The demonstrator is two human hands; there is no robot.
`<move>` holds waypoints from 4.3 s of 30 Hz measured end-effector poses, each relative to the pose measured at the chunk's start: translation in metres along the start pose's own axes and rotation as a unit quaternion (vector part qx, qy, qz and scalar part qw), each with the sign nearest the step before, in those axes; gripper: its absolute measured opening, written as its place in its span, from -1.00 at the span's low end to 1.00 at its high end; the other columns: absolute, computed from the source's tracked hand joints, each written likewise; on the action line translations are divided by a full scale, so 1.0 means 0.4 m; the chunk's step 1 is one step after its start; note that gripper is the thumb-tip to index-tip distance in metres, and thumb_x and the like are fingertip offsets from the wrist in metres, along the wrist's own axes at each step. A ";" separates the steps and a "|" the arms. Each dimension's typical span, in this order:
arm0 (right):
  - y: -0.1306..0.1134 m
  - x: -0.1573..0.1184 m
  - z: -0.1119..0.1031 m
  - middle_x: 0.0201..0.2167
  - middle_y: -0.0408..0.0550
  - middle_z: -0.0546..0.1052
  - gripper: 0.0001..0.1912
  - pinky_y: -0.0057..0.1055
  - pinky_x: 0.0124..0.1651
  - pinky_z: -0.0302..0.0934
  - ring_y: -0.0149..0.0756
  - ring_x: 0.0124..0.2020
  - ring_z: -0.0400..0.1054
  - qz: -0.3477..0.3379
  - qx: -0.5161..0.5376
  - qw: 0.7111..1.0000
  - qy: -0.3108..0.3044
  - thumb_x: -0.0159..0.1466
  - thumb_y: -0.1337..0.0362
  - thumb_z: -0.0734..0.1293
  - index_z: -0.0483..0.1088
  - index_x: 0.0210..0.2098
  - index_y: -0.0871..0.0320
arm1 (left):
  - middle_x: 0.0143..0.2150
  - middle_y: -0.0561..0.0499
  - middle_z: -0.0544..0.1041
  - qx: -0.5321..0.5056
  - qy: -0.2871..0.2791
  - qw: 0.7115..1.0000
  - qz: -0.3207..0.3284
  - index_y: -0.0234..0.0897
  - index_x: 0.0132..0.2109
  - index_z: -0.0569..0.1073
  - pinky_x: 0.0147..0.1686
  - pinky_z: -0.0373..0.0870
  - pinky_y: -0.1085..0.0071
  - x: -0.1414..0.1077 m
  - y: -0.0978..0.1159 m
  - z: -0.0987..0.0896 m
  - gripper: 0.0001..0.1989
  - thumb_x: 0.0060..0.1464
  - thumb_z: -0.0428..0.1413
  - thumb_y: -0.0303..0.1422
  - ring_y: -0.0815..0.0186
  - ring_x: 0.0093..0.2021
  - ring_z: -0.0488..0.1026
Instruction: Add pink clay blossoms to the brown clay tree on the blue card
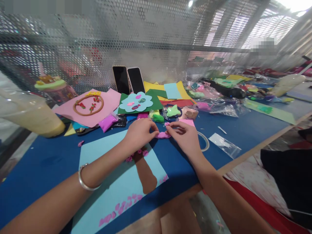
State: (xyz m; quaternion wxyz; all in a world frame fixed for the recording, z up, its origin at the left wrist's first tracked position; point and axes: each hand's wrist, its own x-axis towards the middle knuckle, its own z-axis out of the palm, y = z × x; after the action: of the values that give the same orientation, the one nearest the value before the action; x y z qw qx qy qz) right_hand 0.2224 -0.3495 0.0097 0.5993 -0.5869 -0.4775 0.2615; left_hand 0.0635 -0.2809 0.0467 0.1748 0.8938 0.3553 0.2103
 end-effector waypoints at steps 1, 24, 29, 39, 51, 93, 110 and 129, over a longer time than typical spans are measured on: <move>0.001 0.001 -0.001 -0.44 -0.03 0.59 -0.79 -0.35 -0.35 0.40 -0.21 -0.46 0.51 0.001 -0.005 1.000 -0.003 0.04 0.15 0.42 0.48 -0.43 0.18 | -0.41 -0.04 0.53 0.000 -0.002 1.000 0.005 -0.20 -0.47 0.55 -0.44 0.10 0.41 0.000 0.000 0.000 -0.88 -0.05 0.13 -0.36 0.23 -0.37 0.40; -0.007 0.000 -0.005 -0.47 -0.04 0.58 -0.78 -0.39 -0.40 0.38 -0.23 -0.49 0.50 -0.008 0.001 0.999 0.042 0.04 0.16 0.42 0.49 -0.41 0.20 | -0.39 -0.04 0.55 -0.354 -0.002 0.916 -0.189 -0.34 -0.36 0.59 -0.43 0.22 0.48 0.019 0.016 -0.007 -0.67 -0.05 0.14 -0.14 0.38 -0.42 0.34; -0.009 0.003 -0.004 -0.48 -0.07 0.56 -0.79 -0.42 -0.43 0.37 -0.28 -0.51 0.48 -0.018 0.023 0.997 0.071 0.02 0.18 0.43 0.48 -0.43 0.20 | -0.27 -0.05 0.56 -0.452 -0.014 0.864 -0.221 -0.28 -0.31 0.61 -0.41 0.23 0.48 0.006 0.051 0.003 -0.76 -0.12 0.17 -0.26 0.41 -0.41 0.34; -0.004 0.003 -0.006 -0.49 -0.09 0.56 -0.82 -0.41 -0.37 0.38 -0.31 -0.49 0.46 -0.056 0.018 0.995 0.078 0.03 0.20 0.43 0.49 -0.42 0.18 | -0.27 -0.06 0.56 -0.550 -0.032 0.793 -0.261 -0.27 -0.31 0.61 -0.37 0.33 0.48 0.001 0.065 0.009 -0.78 -0.19 0.23 -0.30 0.42 -0.41 0.36; -0.004 -0.003 -0.008 -0.44 -0.07 0.59 -0.85 -0.39 -0.36 0.40 -0.28 -0.45 0.49 -0.103 -0.035 0.991 0.082 0.07 0.22 0.40 0.51 -0.39 0.16 | -0.26 -0.05 0.54 -0.581 -0.035 0.768 -0.268 -0.29 -0.32 0.60 -0.41 0.35 0.54 0.000 0.066 0.002 -0.80 -0.19 0.24 -0.34 0.45 -0.42 0.37; -0.024 -0.015 -0.018 -0.39 -0.08 0.57 -0.89 -0.37 -0.30 0.36 -0.29 -0.42 0.46 -0.235 -0.177 0.950 0.104 0.19 0.27 0.34 0.51 -0.34 0.11 | -0.21 -0.03 0.53 -0.614 -0.064 0.723 -0.309 -0.31 -0.28 0.57 -0.48 0.29 0.55 -0.007 0.088 -0.018 -0.82 -0.06 0.11 -0.45 0.48 -0.47 0.37; -0.017 -0.011 -0.019 -0.34 -0.05 0.58 -0.86 -0.38 -0.33 0.35 -0.29 -0.43 0.47 -0.214 -0.160 0.959 0.097 0.17 0.27 0.32 0.51 -0.30 0.13 | -0.21 -0.03 0.56 -0.608 -0.085 0.734 -0.290 -0.28 -0.29 0.59 -0.48 0.30 0.53 -0.005 0.078 -0.023 -0.81 -0.10 0.13 -0.39 0.41 -0.39 0.44; 0.005 0.013 -0.025 -0.51 -0.12 0.56 -0.85 -0.40 -0.40 0.41 -0.24 -0.48 0.52 -0.073 0.054 0.994 0.053 0.07 0.21 0.42 0.48 -0.40 0.15 | -0.32 0.00 0.56 -0.388 -0.041 0.902 -0.184 -0.27 -0.22 0.58 -0.41 0.31 0.48 0.005 0.055 -0.030 -0.74 -0.11 0.14 -0.34 0.42 -0.45 0.36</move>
State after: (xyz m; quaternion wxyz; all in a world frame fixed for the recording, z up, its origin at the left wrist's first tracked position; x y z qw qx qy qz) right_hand 0.2336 -0.3491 0.0105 0.6724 -0.5300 -0.4718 0.2108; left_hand 0.0711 -0.2925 0.0675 0.5581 0.6817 0.3962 0.2587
